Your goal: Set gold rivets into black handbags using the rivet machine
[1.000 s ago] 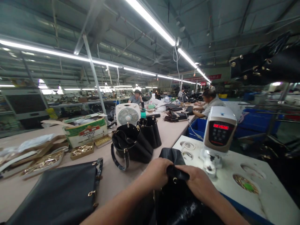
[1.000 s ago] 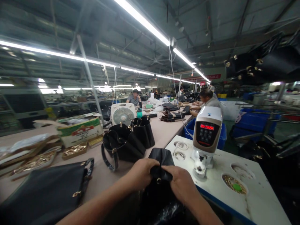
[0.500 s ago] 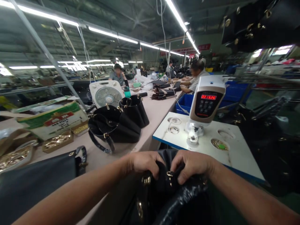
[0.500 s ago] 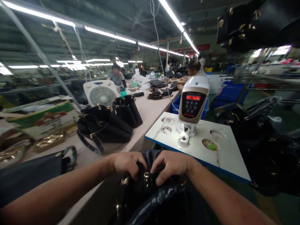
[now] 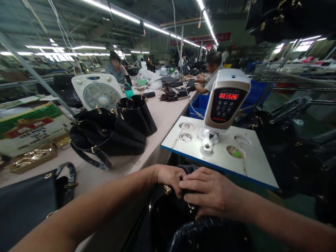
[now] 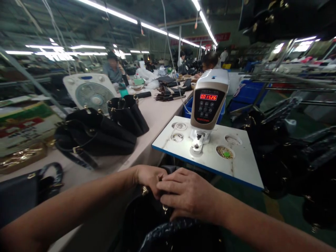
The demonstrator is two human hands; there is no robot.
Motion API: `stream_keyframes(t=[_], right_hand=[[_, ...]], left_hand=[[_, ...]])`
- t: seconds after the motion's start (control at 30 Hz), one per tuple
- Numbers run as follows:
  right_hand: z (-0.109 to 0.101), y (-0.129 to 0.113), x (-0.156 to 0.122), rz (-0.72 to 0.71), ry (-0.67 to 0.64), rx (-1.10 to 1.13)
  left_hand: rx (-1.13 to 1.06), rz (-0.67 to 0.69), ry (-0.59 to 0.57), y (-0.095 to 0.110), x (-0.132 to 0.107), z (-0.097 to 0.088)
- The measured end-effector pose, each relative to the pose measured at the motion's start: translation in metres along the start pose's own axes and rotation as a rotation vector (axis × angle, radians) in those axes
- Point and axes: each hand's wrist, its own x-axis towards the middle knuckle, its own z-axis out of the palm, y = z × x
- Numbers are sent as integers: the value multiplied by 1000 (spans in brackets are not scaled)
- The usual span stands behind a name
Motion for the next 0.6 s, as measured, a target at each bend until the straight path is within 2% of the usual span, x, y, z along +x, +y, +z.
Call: stream_keyframes(t=[0.13, 0.23, 0.33, 0.43, 0.5, 0.6], right_hand=[[15, 2, -1, 16, 32, 53], [24, 5, -4, 5, 57, 51], [28, 8, -5, 8, 65, 64], [29, 9, -7, 16, 36, 69], [28, 10, -10, 15, 37, 64], [26, 10, -14, 21, 63, 37]], left_hand=[[93, -64, -67, 2, 3, -5], [229, -155, -28, 22, -7, -9], [489, -193, 198, 55, -26, -4], [840, -153, 493, 81, -50, 17], [979, -125, 631, 85, -64, 37], [1008, -63, 764, 69, -77, 64]])
